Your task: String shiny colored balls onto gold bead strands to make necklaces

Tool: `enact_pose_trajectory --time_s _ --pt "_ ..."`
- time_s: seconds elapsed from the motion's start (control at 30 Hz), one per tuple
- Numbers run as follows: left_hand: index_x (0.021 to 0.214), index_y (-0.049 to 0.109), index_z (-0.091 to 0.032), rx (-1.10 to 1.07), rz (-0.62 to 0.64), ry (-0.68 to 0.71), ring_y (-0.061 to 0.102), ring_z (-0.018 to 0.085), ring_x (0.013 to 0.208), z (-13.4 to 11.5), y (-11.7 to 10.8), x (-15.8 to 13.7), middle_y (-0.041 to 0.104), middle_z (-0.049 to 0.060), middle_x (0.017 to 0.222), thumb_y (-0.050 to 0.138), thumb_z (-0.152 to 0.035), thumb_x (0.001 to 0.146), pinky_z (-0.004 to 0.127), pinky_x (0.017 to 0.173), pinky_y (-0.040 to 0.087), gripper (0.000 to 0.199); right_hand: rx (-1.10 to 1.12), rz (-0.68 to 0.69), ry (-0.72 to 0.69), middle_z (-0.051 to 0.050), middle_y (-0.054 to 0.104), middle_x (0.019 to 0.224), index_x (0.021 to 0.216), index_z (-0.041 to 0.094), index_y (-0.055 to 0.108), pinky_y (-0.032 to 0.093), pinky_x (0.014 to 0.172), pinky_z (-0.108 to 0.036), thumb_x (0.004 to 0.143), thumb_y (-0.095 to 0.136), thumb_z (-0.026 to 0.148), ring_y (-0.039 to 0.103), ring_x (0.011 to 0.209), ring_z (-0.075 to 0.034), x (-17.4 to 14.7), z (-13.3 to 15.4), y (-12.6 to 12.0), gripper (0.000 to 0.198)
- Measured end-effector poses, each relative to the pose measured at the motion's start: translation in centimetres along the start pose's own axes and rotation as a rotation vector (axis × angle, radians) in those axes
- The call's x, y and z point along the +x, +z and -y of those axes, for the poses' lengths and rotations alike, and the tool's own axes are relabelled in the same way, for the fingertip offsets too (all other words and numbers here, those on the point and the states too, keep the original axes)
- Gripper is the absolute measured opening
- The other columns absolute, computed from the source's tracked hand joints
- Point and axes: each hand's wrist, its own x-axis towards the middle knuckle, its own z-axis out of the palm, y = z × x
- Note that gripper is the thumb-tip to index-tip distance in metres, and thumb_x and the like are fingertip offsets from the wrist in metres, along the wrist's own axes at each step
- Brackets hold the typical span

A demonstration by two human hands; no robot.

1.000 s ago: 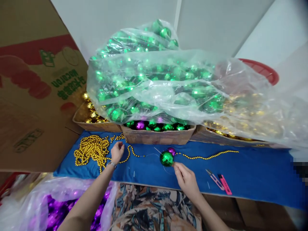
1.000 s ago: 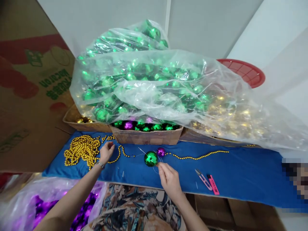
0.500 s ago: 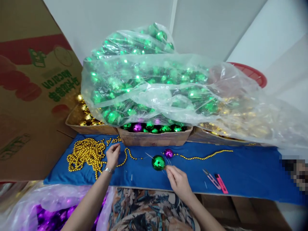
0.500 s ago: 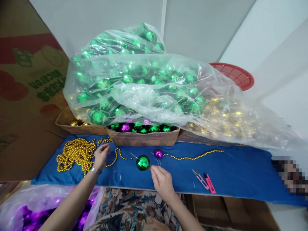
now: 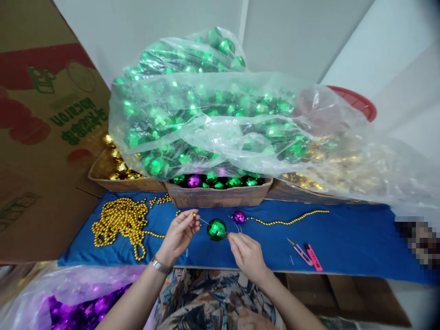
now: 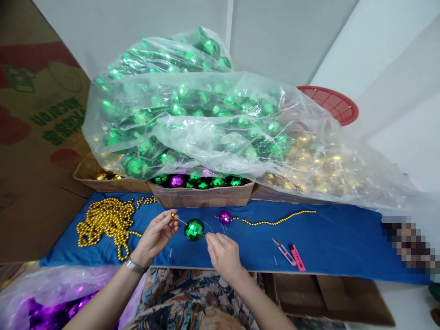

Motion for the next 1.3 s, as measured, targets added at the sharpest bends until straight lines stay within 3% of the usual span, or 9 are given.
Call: enact_pose_trajectory --time_s 0.63,0.8,0.93,1.13,1.3 --pt "0.081 0.069 -0.016 0.018 -0.004 0.048 0.061 0.01 0.063 0.4 0.3 -0.2 0.065 -0.001 0.07 0.088 -0.024 0.058 0.022 0.063 0.053 0.031 -0.028 0.042 0.004 -0.005 0.067 0.078 0.098 0.018 0.063 0.045 0.067 -0.027 0.099 0.036 0.018 0.062 0.071 -0.017 -0.2 0.0 -0.3 0.027" --pt "0.078 0.069 -0.016 0.121 -0.017 0.141 0.059 0.009 0.062 0.5 0.4 -0.2 0.064 -0.001 0.069 0.087 -0.023 0.057 0.02 0.061 0.05 0.029 -0.108 0.055 -0.009 -0.005 0.065 0.075 0.098 0.019 0.065 0.044 0.065 -0.027 0.098 0.035 0.018 0.062 0.069 -0.016 -0.3 -0.1 -0.5 0.029" --pt "0.083 0.071 -0.017 0.239 -0.028 0.179 0.059 0.009 0.063 1.5 0.1 0.0 0.064 -0.001 0.07 0.087 -0.023 0.057 0.021 0.062 0.049 0.031 -0.138 0.051 0.005 -0.006 0.065 0.075 0.1 0.018 0.064 0.045 0.067 -0.027 0.098 0.036 0.018 0.062 0.069 -0.017 -0.9 -0.4 1.0 0.029" --pt "0.078 0.074 -0.015 0.447 -0.048 0.174 0.06 0.013 0.068 4.8 -1.1 0.8 0.07 0.006 0.079 0.082 -0.034 0.066 0.023 0.065 0.048 0.024 -0.02 0.132 0.157 -0.006 0.07 0.086 0.1 0.018 0.059 0.05 0.073 -0.025 0.099 0.035 0.02 0.067 0.079 -0.016 -2.8 -2.3 5.2 0.024" --pt "0.069 0.075 -0.019 0.581 -0.029 0.245 0.062 0.017 0.082 5.4 -0.7 0.5 0.071 0.006 0.086 0.082 -0.024 0.064 0.023 0.074 0.048 0.01 -0.047 0.155 0.221 -0.007 0.07 0.094 0.105 0.019 0.06 0.051 0.07 -0.023 0.097 0.041 0.02 0.068 0.08 -0.016 -3.2 -3.6 4.6 0.021"
